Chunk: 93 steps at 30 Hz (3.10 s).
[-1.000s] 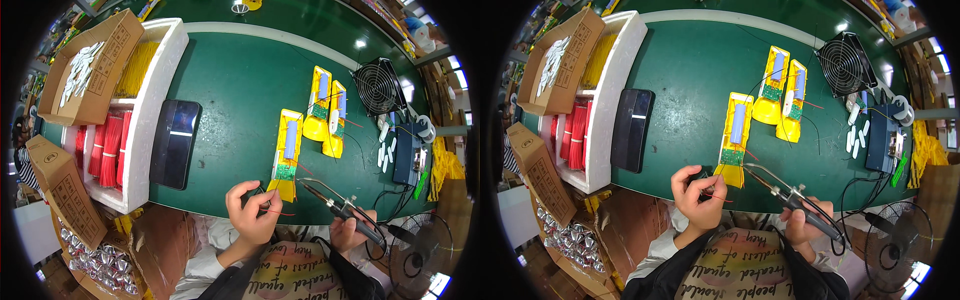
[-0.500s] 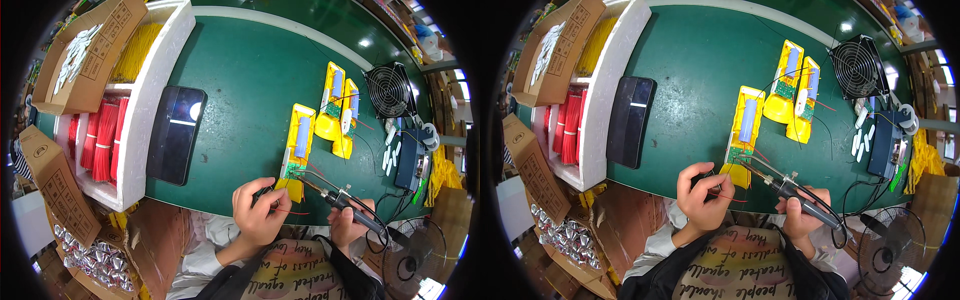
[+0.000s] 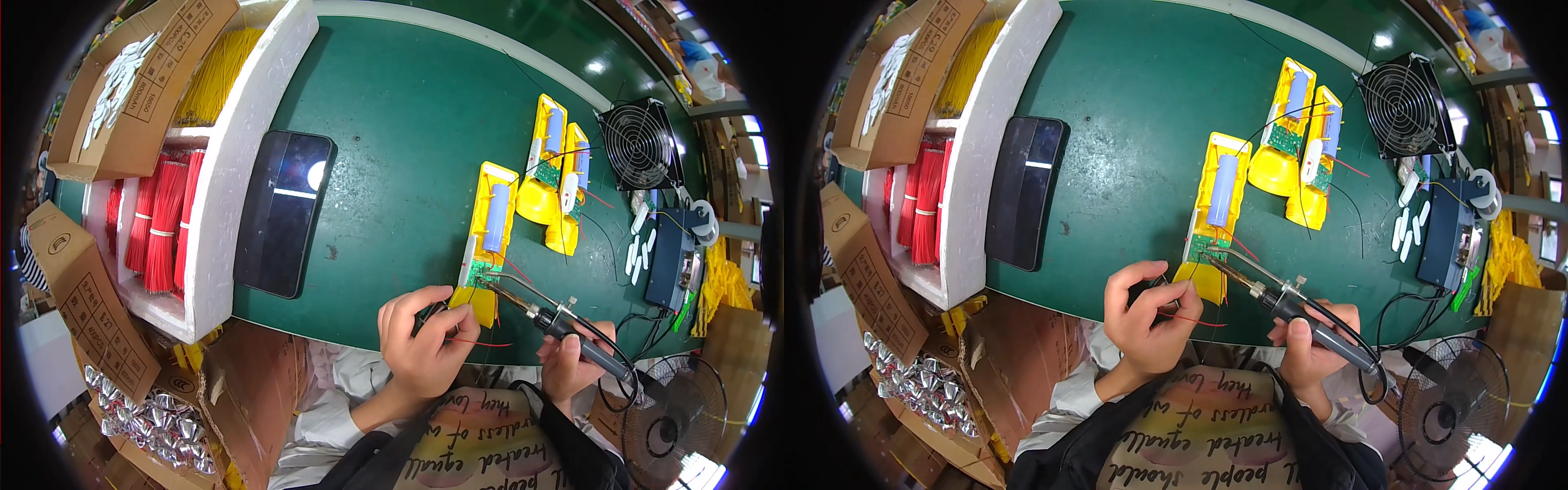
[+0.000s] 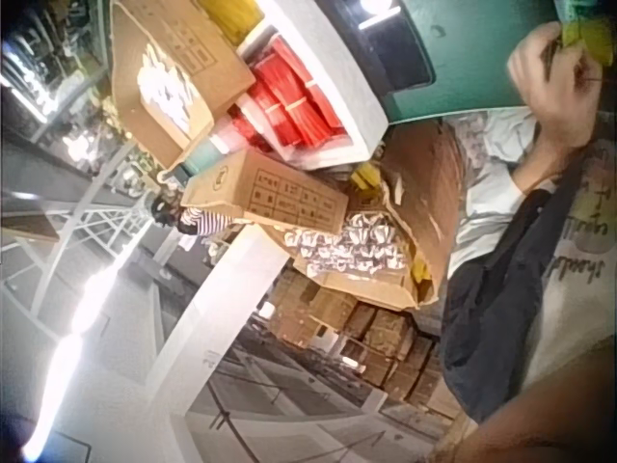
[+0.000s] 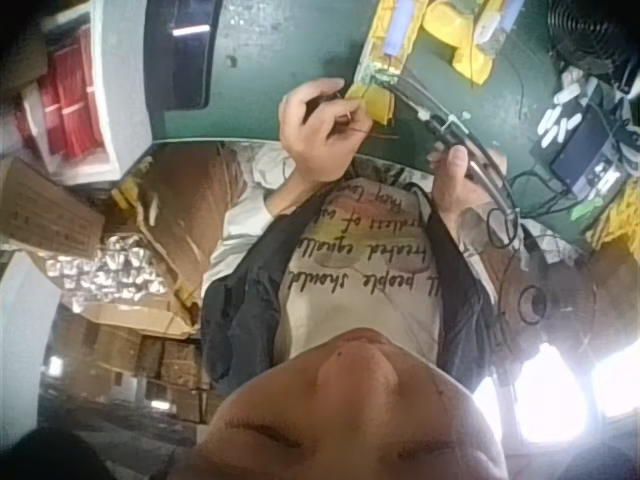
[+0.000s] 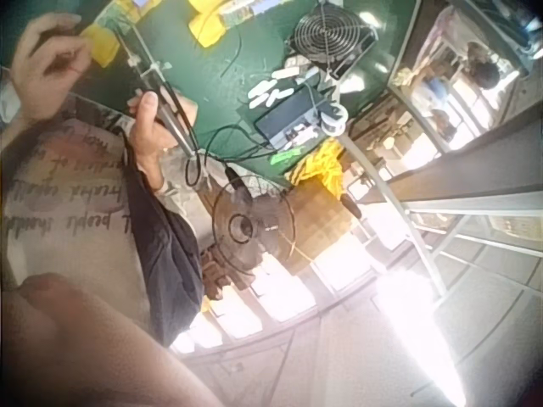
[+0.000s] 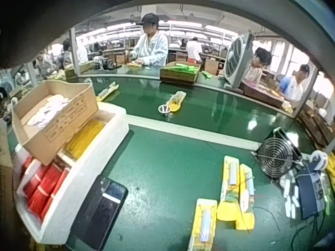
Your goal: The person assembles flashlights by soldering wires to circuit boards and reflectors inside plastic flashlight housings using a soldering iron, retrieving components from boxes and the conveyor belt, and placing finished units onto the conveyor belt.
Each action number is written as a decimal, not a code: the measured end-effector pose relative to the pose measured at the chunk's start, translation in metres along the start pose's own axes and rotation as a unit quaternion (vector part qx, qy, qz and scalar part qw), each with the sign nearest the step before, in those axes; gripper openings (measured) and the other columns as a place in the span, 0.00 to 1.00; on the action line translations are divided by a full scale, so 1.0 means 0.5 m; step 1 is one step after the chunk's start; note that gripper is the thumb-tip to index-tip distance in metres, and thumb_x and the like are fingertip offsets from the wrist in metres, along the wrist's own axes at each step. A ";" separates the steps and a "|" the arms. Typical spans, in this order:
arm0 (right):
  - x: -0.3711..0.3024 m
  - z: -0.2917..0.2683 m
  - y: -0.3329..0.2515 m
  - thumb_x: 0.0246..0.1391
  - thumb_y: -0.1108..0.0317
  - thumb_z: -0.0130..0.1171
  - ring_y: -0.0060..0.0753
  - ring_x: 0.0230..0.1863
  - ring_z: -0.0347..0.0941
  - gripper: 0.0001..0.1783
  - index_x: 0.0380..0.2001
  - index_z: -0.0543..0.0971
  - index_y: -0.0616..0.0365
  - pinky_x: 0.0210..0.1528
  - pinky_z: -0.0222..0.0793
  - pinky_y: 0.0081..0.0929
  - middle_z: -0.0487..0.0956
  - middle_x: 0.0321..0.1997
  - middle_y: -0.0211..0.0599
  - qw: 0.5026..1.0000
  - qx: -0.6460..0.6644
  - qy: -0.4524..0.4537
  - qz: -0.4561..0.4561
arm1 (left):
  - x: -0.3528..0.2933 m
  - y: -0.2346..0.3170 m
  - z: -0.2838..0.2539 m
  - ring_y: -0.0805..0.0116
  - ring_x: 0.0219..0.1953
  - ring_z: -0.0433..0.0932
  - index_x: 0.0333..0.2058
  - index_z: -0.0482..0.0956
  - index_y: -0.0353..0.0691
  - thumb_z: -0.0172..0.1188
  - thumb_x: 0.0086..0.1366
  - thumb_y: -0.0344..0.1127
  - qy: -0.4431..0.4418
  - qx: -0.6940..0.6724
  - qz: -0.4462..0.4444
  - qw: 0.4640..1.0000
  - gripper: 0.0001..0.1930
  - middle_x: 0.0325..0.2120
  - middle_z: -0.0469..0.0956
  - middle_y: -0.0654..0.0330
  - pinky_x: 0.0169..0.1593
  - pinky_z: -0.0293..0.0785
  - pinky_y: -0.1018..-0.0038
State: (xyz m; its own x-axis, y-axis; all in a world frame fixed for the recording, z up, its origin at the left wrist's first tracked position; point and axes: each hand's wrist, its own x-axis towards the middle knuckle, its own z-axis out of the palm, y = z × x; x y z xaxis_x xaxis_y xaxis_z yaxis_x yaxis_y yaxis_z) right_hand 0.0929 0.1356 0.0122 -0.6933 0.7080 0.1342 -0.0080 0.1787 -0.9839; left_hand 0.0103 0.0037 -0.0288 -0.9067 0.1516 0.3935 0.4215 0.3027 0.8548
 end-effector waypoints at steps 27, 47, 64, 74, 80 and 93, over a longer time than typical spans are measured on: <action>0.000 -0.005 0.003 0.44 0.66 0.56 0.22 0.10 0.65 0.17 0.29 0.60 0.63 0.11 0.60 0.14 0.70 0.16 0.43 1.000 0.001 -0.011 -0.018 | 0.000 -0.001 0.004 0.75 0.23 0.71 0.21 0.74 0.37 0.61 0.39 0.19 0.013 0.003 0.005 1.000 0.09 0.31 0.68 0.56 0.16 0.70 0.86; -0.009 -0.033 0.004 0.46 0.64 0.56 0.21 0.11 0.64 0.18 0.31 0.60 0.62 0.12 0.60 0.14 0.70 0.16 0.43 0.997 0.010 -0.020 -0.073 | 0.009 0.013 -0.003 0.68 0.30 0.69 0.22 0.74 0.39 0.61 0.40 0.23 -0.011 0.053 -0.016 0.998 0.07 0.29 0.71 0.59 0.24 0.66 0.80; -0.014 -0.095 0.044 0.44 0.67 0.54 0.19 0.09 0.61 0.13 0.27 0.62 0.61 0.09 0.57 0.11 0.66 0.15 0.35 0.991 -0.019 0.114 -0.062 | 0.004 0.014 0.016 0.64 0.31 0.70 0.23 0.74 0.38 0.60 0.42 0.24 -0.011 0.126 0.008 0.992 0.07 0.28 0.76 0.61 0.35 0.67 0.74; -0.012 -0.102 0.049 0.44 0.69 0.53 0.19 0.10 0.62 0.12 0.27 0.61 0.61 0.10 0.58 0.12 0.66 0.15 0.36 0.992 -0.021 0.112 -0.045 | 0.002 0.019 -0.014 0.59 0.37 0.68 0.26 0.75 0.40 0.60 0.40 0.26 -0.047 0.113 0.073 0.990 0.09 0.33 0.74 0.60 0.41 0.65 0.70; -0.011 -0.100 0.042 0.45 0.69 0.51 0.18 0.10 0.61 0.11 0.27 0.62 0.61 0.09 0.57 0.11 0.65 0.17 0.34 0.991 -0.009 0.127 -0.046 | -0.017 0.001 -0.048 0.64 0.40 0.65 0.25 0.79 0.50 0.63 0.40 0.33 -0.098 0.131 0.175 0.971 0.09 0.31 0.73 0.69 0.45 0.62 0.61; -0.021 -0.106 0.010 0.45 0.62 0.56 0.19 0.07 0.60 0.18 0.27 0.60 0.62 0.09 0.56 0.11 0.68 0.14 0.40 0.991 -0.006 0.106 -0.082 | -0.005 0.009 -0.031 0.69 0.30 0.67 0.22 0.79 0.48 0.67 0.37 0.35 -0.069 0.060 0.142 0.986 0.09 0.16 0.70 0.71 0.50 0.56 0.59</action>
State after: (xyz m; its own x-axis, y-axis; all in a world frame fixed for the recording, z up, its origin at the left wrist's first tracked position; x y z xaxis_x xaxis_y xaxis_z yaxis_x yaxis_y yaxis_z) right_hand 0.1385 0.1654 0.0120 -0.5163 0.7965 0.3147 -0.0988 0.3096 -0.9457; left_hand 0.0144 -0.0098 -0.0207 -0.7457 0.3700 0.5540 0.6635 0.3369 0.6680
